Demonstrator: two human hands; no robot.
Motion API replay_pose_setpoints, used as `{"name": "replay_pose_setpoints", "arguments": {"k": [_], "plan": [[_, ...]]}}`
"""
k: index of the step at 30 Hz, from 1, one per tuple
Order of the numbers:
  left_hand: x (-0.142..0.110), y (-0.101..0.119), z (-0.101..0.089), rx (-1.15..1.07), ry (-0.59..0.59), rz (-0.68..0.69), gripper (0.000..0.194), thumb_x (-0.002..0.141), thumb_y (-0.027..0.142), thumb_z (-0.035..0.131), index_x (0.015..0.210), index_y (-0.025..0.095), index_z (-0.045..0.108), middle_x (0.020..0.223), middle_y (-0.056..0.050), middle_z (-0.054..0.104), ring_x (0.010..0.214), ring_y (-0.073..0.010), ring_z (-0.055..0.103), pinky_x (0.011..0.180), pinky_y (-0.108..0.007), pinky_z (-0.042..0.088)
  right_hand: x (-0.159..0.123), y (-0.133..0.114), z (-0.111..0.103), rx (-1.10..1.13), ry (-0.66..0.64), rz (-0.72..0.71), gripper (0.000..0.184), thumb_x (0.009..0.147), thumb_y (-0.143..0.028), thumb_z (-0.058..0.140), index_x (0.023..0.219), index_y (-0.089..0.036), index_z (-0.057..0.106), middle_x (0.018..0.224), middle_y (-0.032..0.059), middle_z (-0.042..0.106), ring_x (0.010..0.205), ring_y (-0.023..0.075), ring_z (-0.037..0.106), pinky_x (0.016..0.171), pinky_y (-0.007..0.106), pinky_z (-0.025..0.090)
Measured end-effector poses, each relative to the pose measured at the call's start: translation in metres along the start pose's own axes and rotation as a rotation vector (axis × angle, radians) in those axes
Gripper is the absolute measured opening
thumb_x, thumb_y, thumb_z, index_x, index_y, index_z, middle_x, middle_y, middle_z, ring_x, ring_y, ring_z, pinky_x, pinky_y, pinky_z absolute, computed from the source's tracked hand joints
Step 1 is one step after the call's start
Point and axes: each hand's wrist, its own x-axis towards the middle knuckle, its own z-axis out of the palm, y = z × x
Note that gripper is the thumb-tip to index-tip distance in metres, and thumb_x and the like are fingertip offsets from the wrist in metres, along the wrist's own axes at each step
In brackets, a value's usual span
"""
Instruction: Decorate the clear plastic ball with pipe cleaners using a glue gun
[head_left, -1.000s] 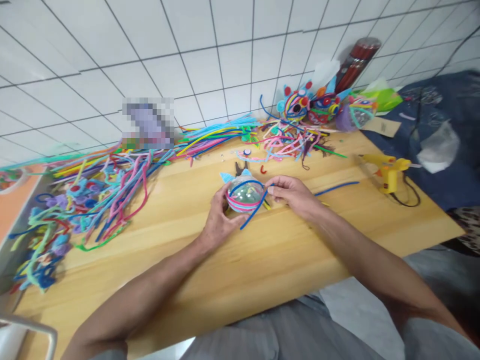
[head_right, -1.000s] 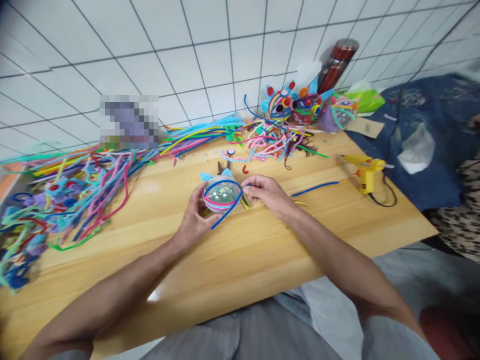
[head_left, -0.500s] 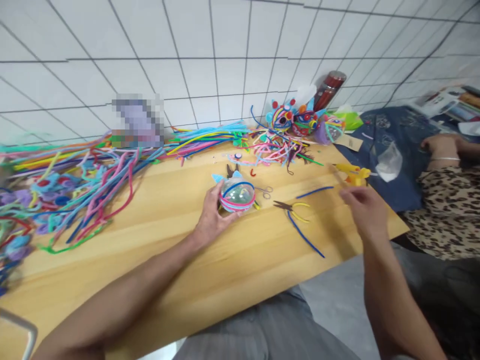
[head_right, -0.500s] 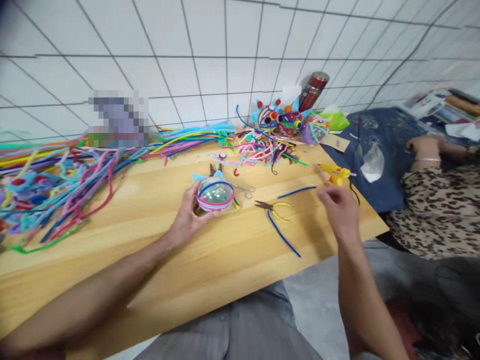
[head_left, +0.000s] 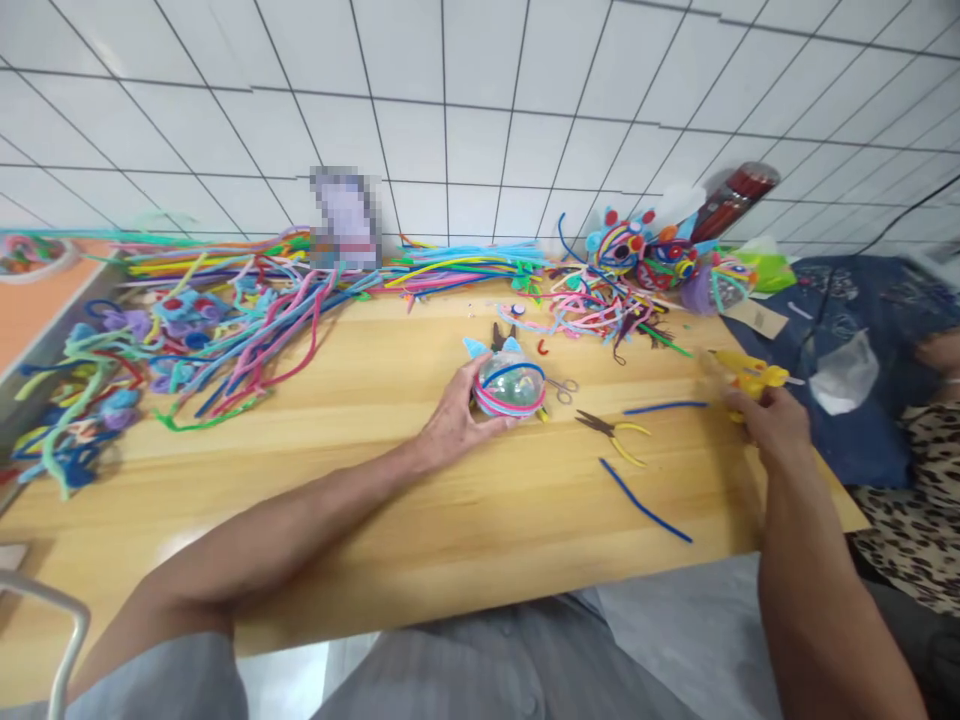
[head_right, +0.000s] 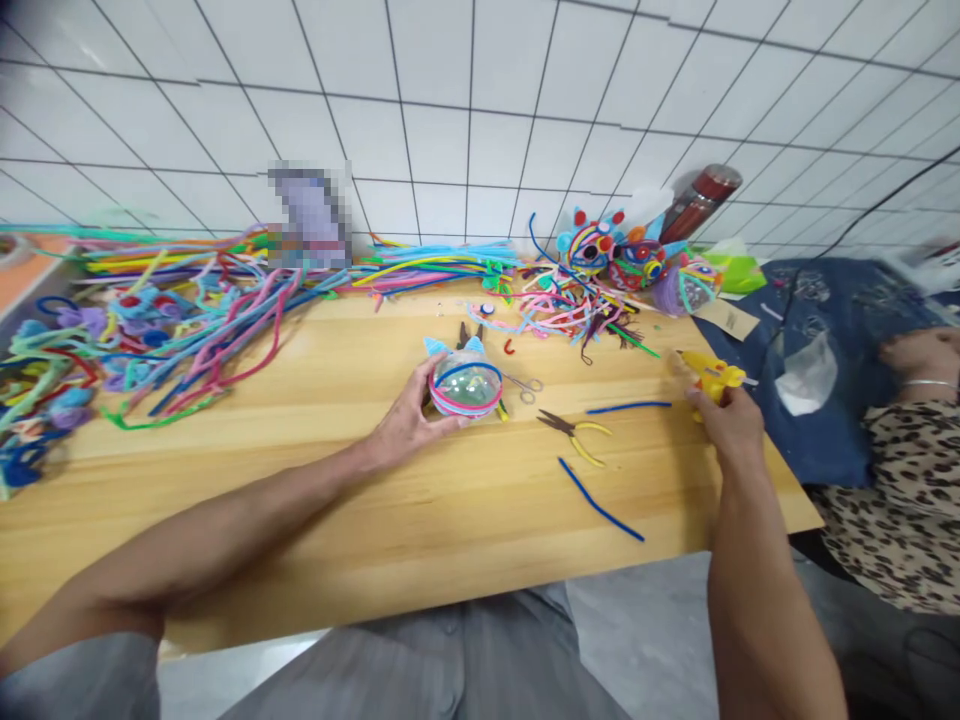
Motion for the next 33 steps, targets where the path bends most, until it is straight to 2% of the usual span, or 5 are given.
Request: {"name": "replay_pose_setpoints", "arguments": {"k": [5, 10, 18, 25, 33], "plan": [[0.003, -0.004, -0.001, 0.070, -0.065, 0.027, 0.121, 0.071, 0.057, 0.094, 0.165, 0.022, 0.027, 0.166, -0.024, 0.040, 0.156, -0.0433, 0.039, 0.129, -0.062, 0.034, -0.005, -0.026, 0.013, 0.064, 0.010, 0.237, 0.017, 0.072, -0.020, 0.079, 0.064, -0.020, 0.064, 0.061, 0.0021, 0.062, 0.052, 0.0144, 0.054, 0.055, 0.033, 0.039], [0.009, 0.000, 0.004, 0.106, -0.020, -0.001, 0.109, 0.076, 0.054, 0.089, 0.160, 0.017, 0.031, 0.157, -0.024, 0.049, 0.148, -0.0400, 0.050, 0.126, -0.058, 0.040, -0.041, -0.084, 0.019, 0.502, -0.145, 0.119, 0.017, 0.073, -0.027, 0.072, 0.088, -0.018, 0.070, 0.106, 0.0106, 0.076, 0.066, 0.0140, 0.068, 0.064, 0.030, 0.048], [0.010, 0.006, 0.011, 0.150, 0.031, -0.100, 0.107, 0.076, 0.058, 0.087, 0.158, 0.016, 0.033, 0.150, -0.023, 0.055, 0.140, -0.0412, 0.056, 0.119, -0.061, 0.045, -0.107, -0.153, 0.052, 0.662, -0.540, -0.031, 0.028, 0.076, -0.038, 0.085, 0.098, -0.023, 0.077, 0.096, 0.0030, 0.079, 0.074, 0.0172, 0.071, 0.074, 0.034, 0.060], [0.003, -0.003, 0.014, 0.171, 0.048, 0.017, 0.107, 0.080, 0.063, 0.083, 0.161, 0.019, 0.029, 0.157, -0.023, 0.049, 0.147, -0.0402, 0.050, 0.123, -0.059, 0.042, -0.137, -0.171, 0.096, 0.696, -0.680, -0.182, 0.030, 0.089, -0.050, 0.076, 0.107, -0.026, 0.074, 0.104, 0.0057, 0.081, 0.100, 0.0273, 0.079, 0.097, 0.047, 0.064], [0.006, 0.001, 0.009, 0.155, 0.008, 0.050, 0.104, 0.082, 0.064, 0.081, 0.162, 0.020, 0.031, 0.155, -0.022, 0.054, 0.144, -0.0384, 0.054, 0.120, -0.056, 0.044, -0.146, -0.144, 0.105, 0.588, -0.628, -0.349, 0.031, 0.097, -0.041, 0.070, 0.126, -0.028, 0.069, 0.118, 0.0072, 0.079, 0.110, 0.0284, 0.076, 0.102, 0.050, 0.062]]}}
